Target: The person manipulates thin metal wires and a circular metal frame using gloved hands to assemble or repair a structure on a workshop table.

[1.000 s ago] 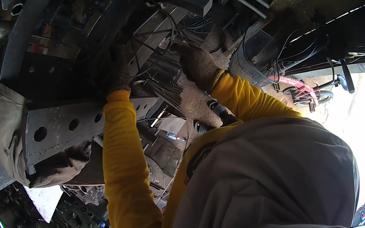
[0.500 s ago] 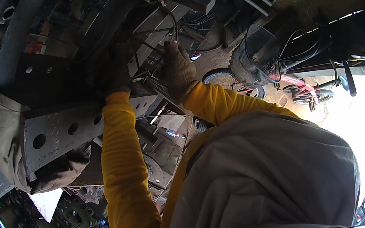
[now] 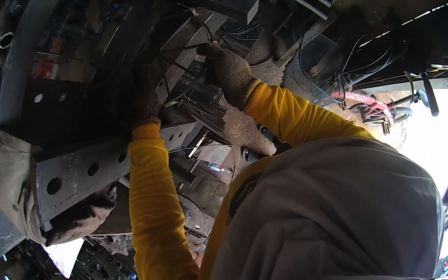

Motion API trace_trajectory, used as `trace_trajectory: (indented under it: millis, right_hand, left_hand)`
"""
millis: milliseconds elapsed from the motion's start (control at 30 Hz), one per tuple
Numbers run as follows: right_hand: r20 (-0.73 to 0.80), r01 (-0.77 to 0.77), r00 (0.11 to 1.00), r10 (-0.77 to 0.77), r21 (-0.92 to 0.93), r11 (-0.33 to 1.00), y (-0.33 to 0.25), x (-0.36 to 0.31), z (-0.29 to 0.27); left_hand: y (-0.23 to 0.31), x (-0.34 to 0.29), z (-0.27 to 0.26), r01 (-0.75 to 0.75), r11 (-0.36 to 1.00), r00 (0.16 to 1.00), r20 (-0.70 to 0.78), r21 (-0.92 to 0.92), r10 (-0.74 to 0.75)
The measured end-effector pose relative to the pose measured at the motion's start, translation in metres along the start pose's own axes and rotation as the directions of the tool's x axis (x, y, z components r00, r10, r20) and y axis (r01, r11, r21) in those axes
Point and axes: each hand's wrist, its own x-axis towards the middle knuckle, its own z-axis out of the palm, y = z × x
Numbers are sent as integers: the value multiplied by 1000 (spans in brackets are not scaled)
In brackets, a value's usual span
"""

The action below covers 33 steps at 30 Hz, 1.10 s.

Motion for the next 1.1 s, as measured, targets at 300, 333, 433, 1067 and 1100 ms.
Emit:
trace_trajectory:
  millis: [300,333,433,1067,1100]
  right_hand:
    - [-160,-93,835,526,902,421,-54,-1,55]
    - [-209,-127,852,481,808,576,-47,-4,50]
    - [-200,-163,893,403,691,705,-54,-10,42]
    - [5,-264,885,466,830,491,-40,10,26]
    - [-50,-211,890,453,835,508,-38,11,30]
  left_hand:
    - [-18,2,21,102,974,994,59,-200,-92]
    - [-13,2,20,116,973,991,85,-198,-101]
    - [-17,2,10,118,974,991,80,-192,-104]
    - [-3,-2,6,134,975,989,84,-175,-121]
    - [-2,1,7,66,994,996,71,-92,-60]
